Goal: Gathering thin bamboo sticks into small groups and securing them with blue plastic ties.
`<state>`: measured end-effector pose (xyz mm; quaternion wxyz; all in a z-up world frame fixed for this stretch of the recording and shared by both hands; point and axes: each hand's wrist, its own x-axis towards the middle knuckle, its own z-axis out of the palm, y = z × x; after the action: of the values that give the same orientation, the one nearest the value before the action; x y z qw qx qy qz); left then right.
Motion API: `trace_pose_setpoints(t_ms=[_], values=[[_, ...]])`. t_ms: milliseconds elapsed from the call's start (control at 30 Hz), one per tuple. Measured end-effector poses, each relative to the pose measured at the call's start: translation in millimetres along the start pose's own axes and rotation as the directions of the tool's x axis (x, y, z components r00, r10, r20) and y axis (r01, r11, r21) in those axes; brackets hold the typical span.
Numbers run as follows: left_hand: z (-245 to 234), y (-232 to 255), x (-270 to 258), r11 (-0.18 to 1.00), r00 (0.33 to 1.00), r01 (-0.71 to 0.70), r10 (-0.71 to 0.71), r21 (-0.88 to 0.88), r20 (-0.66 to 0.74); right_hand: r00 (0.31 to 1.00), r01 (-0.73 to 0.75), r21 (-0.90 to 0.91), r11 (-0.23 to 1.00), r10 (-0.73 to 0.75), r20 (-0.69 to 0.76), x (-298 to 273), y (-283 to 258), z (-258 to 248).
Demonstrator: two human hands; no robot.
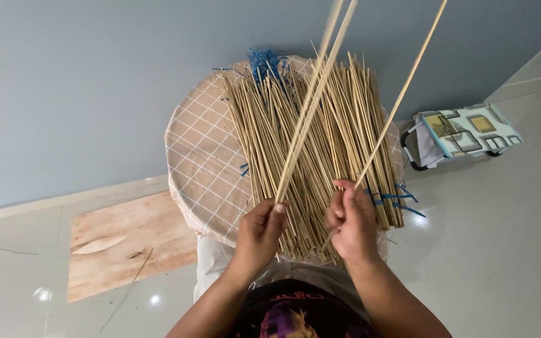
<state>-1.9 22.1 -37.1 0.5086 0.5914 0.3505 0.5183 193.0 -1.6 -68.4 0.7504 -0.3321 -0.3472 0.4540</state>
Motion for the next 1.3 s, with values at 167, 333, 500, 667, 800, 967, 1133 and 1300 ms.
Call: trace_pose_setpoints(t_ms=[167,333,500,667,800,967,1133,1300], values=[[9,19,-8,0.996,0.993,-0.023,0.013,0.081,0.117,0.991,-0.114,-0.083,0.990,0.107,-0.082,-18,42,12],[15,3,-15,0.999,0.992,0.030,-0.032,0.016,0.122,0.986,-0.144,-0.115,0.983,0.134,-0.098,-22,22,32],[17,2,-14,0.999,0.994,0.051,-0.049,-0.015,0.096,0.982,-0.151,-0.123,0.981,0.135,-0.134,-16,29,23],[9,-25,-9,0.968,0.992,0.111,-0.121,-0.226,-0.033,0.974,0.057,-0.051,0.997,-0.067,-0.217,-9,12,25],[5,-9,-10,0.982,0.995,0.093,-0.100,-0.164,-0.032,0.998,-0.056,0.106,0.993,0.056,0.003,-7,18,-4],[13,19,-18,0.999,0.995,0.032,-0.034,0.019,0.096,1.000,-0.028,-0.136,0.990,0.026,-0.014,-15,27,20],[7,6,-12,0.991,0.997,0.071,-0.073,-0.109,-0.016,0.998,0.041,-0.103,0.994,-0.045,-0.037,-3,12,3],[9,15,-12,0.989,0.993,-0.117,0.114,0.092,0.035,0.995,-0.018,-0.080,0.997,0.026,0.097,-1,14,0]])
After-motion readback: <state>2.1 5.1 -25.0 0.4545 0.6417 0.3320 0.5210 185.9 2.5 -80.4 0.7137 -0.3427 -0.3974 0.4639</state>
